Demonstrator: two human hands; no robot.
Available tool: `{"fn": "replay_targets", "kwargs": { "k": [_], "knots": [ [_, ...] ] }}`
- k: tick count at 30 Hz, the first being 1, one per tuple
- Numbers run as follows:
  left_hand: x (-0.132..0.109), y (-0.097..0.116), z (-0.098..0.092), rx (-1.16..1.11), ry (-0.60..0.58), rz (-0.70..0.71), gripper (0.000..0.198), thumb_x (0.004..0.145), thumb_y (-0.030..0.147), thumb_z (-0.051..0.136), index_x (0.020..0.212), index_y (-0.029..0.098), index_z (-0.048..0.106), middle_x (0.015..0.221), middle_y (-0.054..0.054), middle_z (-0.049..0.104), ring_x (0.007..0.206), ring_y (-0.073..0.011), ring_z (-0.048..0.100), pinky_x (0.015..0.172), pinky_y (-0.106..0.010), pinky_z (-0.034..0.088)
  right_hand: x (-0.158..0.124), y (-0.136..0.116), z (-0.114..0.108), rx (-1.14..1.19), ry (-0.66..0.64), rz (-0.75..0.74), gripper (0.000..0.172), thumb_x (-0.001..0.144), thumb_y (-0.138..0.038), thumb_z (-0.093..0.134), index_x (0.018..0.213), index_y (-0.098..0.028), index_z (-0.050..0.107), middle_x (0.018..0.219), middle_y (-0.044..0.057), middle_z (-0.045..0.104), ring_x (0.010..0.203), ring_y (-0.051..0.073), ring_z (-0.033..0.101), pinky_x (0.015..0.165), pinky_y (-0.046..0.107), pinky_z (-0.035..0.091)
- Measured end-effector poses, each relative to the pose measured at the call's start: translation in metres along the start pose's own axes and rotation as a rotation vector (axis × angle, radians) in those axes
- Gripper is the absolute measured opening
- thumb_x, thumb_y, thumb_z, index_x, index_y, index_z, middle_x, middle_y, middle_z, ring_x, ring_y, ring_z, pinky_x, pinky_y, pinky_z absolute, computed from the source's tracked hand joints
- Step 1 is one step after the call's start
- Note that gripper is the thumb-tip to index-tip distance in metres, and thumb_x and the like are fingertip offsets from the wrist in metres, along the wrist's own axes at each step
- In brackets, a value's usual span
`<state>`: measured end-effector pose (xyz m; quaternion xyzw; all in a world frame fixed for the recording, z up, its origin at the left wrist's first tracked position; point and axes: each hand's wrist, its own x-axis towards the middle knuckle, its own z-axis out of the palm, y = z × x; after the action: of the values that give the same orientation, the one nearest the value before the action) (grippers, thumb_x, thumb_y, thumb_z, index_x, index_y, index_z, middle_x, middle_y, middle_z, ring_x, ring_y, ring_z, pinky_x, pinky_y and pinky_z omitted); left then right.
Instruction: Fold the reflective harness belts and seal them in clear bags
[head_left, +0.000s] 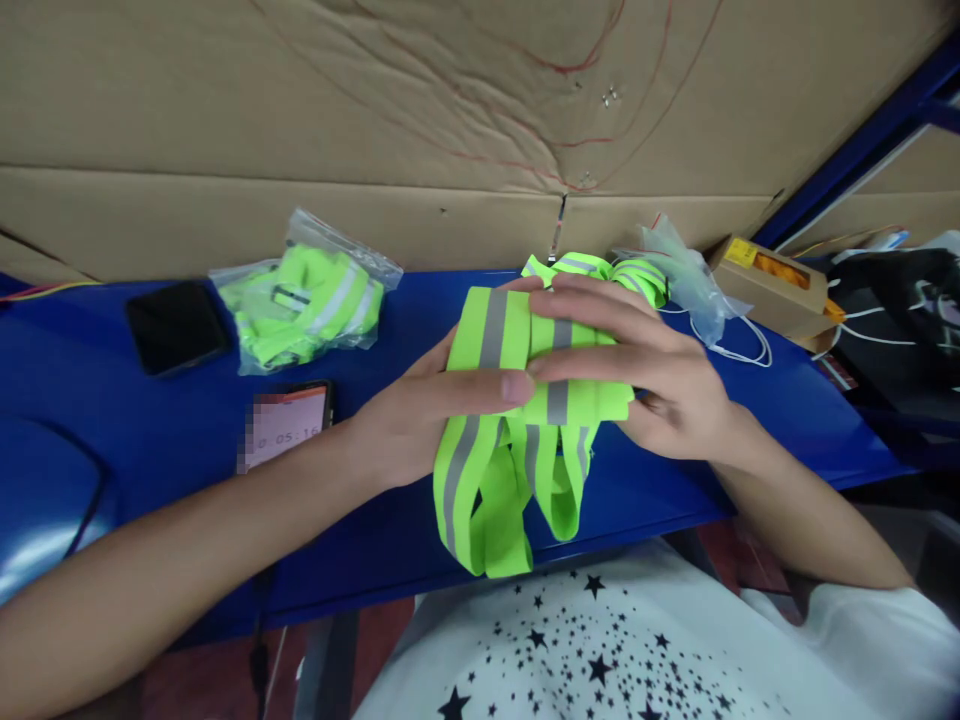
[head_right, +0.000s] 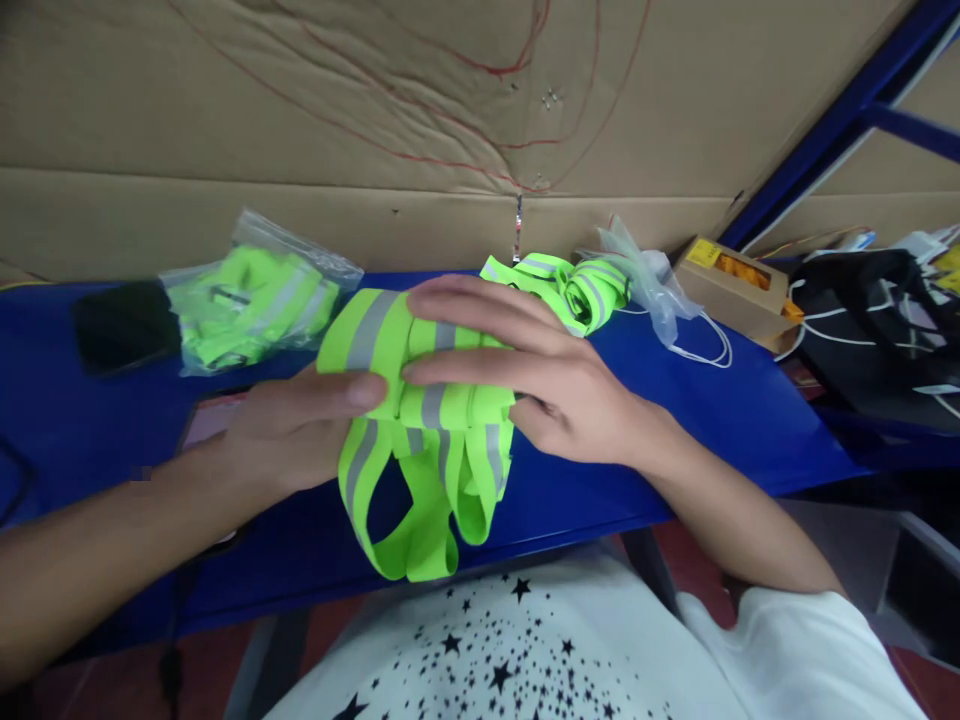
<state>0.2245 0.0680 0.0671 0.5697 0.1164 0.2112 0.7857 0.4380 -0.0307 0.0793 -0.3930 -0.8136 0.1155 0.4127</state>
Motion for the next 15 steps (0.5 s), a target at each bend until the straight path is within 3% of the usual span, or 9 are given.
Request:
{"fn": "replay_targets", "kwargs": {
  "k": [3,6,10,15],
  "knots": [
    [0.001,0.001,-0.001,-0.018,0.065,-0.080,0.077,0.074,0.030,0.088,0.143,0.034,0.054,0.118,0.000,0.075,0.109,-0.0337,0.074,0.081,-0.040,0.064,0.000,0.000,-0.003,0.157,-0.053,0.132,0.058,0.086,-0.035,0.078,0.142,-0.037,0.061,0.161,-0.005,0.047,0.155,0.028,0.039,0.131,0.045,0.032],
    [0.001,-0.002,-0.004,0.078,0.154,-0.010,0.086,0.069,0.025,0.091,0.144,0.035,0.049,0.125,0.000,0.070,0.118,-0.0323,0.070,0.088,-0.039,0.063,-0.002,0.004,0.005,0.338,0.075,0.266,0.078,0.081,-0.040,0.083,0.151,-0.037,0.049,0.166,-0.003,0.039,0.156,0.027,0.037,0.129,0.045,0.035],
    [-0.002,-0.005,-0.004,0.149,0.152,0.033,0.091,0.066,0.025,0.094,0.144,0.035,0.048,0.133,-0.002,0.065,0.126,-0.0346,0.065,0.091,-0.041,0.063,-0.003,0.009,0.024,0.394,0.170,0.399,0.061,0.085,-0.038,0.082,0.139,-0.029,0.056,0.148,0.003,0.058,0.138,0.024,0.056,0.117,0.044,0.048],
    [-0.006,-0.008,-0.003,0.035,0.112,-0.087,0.108,0.069,0.025,0.090,0.156,0.044,0.031,0.132,-0.002,0.067,0.116,-0.0334,0.070,0.084,-0.042,0.063,-0.005,0.006,0.035,0.252,0.296,0.311,0.051,0.082,-0.035,0.086,0.126,-0.028,0.062,0.129,0.002,0.067,0.123,0.023,0.063,0.109,0.039,0.054]
  ]
}}
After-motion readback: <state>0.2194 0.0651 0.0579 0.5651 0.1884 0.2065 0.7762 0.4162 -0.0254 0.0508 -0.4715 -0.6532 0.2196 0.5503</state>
